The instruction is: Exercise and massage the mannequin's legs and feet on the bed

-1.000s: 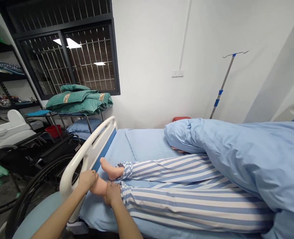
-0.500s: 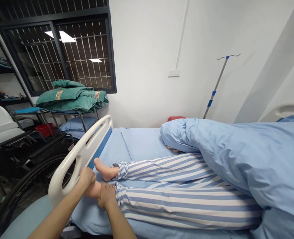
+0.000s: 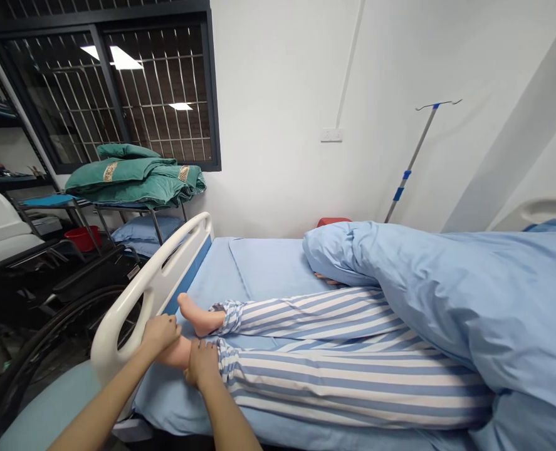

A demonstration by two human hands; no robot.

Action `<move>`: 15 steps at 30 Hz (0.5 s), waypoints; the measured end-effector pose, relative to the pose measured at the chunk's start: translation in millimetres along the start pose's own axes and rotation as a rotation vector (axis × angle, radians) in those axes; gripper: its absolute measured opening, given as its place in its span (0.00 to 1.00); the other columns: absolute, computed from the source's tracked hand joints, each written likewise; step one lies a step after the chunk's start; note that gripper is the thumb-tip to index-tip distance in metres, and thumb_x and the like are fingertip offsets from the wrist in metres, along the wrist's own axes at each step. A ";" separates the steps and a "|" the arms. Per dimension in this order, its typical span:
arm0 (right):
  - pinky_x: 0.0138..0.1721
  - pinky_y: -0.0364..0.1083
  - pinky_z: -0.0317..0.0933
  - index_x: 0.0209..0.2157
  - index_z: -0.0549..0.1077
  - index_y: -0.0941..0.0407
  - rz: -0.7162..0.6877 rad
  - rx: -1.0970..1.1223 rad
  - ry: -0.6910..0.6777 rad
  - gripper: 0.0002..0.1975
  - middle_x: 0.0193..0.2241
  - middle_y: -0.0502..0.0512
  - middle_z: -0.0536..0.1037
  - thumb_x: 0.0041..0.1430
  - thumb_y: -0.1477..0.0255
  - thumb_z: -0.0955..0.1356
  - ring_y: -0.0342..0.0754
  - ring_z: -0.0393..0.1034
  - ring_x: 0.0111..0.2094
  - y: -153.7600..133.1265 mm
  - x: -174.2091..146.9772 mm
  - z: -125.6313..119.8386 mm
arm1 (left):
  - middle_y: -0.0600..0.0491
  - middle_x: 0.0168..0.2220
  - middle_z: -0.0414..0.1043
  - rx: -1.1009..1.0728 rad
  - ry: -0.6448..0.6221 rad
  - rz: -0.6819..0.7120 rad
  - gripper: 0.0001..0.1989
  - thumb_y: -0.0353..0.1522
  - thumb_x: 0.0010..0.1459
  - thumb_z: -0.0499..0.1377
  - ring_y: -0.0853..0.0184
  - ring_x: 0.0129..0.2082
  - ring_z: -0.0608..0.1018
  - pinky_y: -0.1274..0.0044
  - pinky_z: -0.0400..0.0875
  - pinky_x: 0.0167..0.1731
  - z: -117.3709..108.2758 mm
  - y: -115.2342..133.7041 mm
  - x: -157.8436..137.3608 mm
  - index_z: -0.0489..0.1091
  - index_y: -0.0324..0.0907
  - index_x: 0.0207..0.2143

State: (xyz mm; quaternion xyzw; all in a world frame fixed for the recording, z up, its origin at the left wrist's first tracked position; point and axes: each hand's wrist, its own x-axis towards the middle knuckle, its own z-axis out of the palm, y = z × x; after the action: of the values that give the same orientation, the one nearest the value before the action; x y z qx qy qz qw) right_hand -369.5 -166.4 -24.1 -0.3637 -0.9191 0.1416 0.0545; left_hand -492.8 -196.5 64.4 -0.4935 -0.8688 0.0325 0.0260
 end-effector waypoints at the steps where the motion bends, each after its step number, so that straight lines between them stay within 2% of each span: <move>1: 0.44 0.55 0.58 0.47 0.63 0.60 0.001 0.004 0.006 0.31 0.42 0.65 0.71 0.40 0.66 0.70 0.60 0.66 0.42 -0.1 -0.4 -0.2 | 0.39 0.36 0.74 -0.005 0.048 -0.043 0.19 0.34 0.55 0.46 0.58 0.37 0.76 0.71 0.66 0.37 2.7 -0.1 -2.9 0.74 0.36 0.36; 5: 0.44 0.55 0.58 0.47 0.64 0.60 -0.007 0.011 0.010 0.29 0.42 0.64 0.71 0.40 0.66 0.70 0.59 0.66 0.43 -0.2 -1.7 -2.1 | 0.43 0.30 0.75 -0.062 0.260 -0.209 0.22 0.35 0.59 0.39 0.59 0.31 0.76 0.72 0.64 0.30 17.7 0.6 -18.8 0.72 0.38 0.34; 9: 0.45 0.55 0.58 0.48 0.63 0.60 -0.018 0.014 -0.009 0.31 0.44 0.65 0.70 0.41 0.65 0.70 0.60 0.65 0.44 1.1 -1.2 -1.7 | 0.46 0.32 0.75 -0.162 0.404 -0.247 0.22 0.36 0.61 0.37 0.63 0.32 0.76 0.75 0.61 0.30 31.3 1.2 -34.1 0.68 0.40 0.34; 12: 0.45 0.55 0.58 0.48 0.63 0.59 -0.025 0.018 -0.002 0.31 0.44 0.64 0.70 0.40 0.66 0.70 0.60 0.65 0.45 2.3 -0.6 -0.4 | 0.45 0.33 0.75 -0.187 0.421 -0.228 0.20 0.36 0.61 0.38 0.63 0.34 0.75 0.75 0.60 0.31 33.9 0.8 -38.1 0.67 0.40 0.34; 15: 0.44 0.55 0.59 0.47 0.63 0.59 -0.025 0.013 0.001 0.30 0.44 0.64 0.71 0.40 0.66 0.70 0.60 0.66 0.44 2.4 -0.7 0.4 | 0.45 0.32 0.75 -0.163 0.356 -0.231 0.20 0.37 0.61 0.39 0.62 0.32 0.75 0.74 0.60 0.29 29.3 -0.7 -34.8 0.68 0.41 0.36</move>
State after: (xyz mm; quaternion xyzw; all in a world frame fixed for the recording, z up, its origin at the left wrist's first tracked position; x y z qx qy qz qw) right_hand -367.5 -165.3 -25.2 -0.3520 -0.9225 0.1467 0.0590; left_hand -477.9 -227.7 34.8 -0.3892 -0.9009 -0.1287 0.1427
